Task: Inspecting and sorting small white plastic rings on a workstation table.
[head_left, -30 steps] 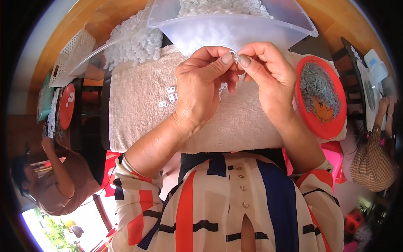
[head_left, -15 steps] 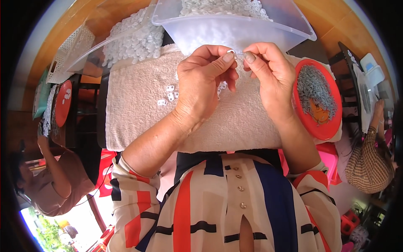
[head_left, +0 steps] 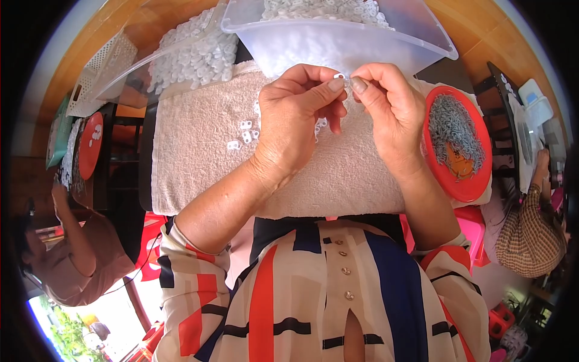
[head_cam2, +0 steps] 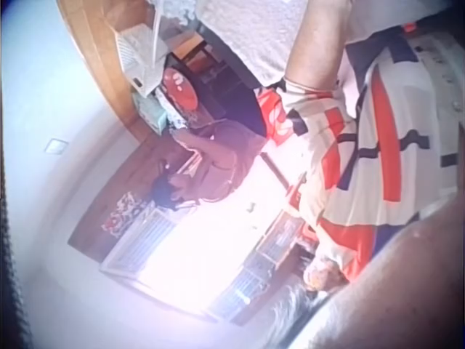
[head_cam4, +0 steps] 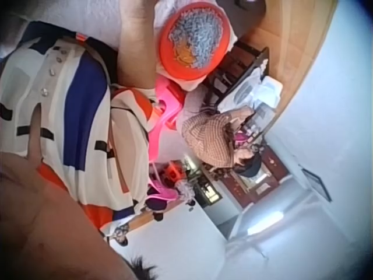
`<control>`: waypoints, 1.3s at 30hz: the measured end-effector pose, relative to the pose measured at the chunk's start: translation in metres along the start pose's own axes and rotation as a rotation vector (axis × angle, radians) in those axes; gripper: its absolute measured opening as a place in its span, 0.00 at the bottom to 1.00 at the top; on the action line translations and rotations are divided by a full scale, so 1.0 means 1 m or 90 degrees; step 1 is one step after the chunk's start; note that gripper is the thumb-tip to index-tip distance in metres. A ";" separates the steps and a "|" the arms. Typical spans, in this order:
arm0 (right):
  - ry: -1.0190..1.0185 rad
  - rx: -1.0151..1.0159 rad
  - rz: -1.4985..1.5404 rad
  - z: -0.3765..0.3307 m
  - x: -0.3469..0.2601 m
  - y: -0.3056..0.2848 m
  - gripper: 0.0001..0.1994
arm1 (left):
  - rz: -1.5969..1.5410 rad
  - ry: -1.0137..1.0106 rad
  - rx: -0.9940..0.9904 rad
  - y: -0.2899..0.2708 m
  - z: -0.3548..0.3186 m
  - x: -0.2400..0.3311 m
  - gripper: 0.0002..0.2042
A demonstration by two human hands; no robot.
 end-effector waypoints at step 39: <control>-0.057 -0.077 -0.150 0.003 -0.002 0.008 0.04 | 0.078 -0.040 0.063 -0.013 0.003 -0.007 0.04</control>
Point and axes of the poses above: each hand's wrist, its own z-axis towards the middle knuckle, its own y-axis out of the palm, x = y × z, the point moved 8 cm from there along z, towards the middle knuckle, and after that the axes turned 2 degrees about y, right-handed, at the moved point
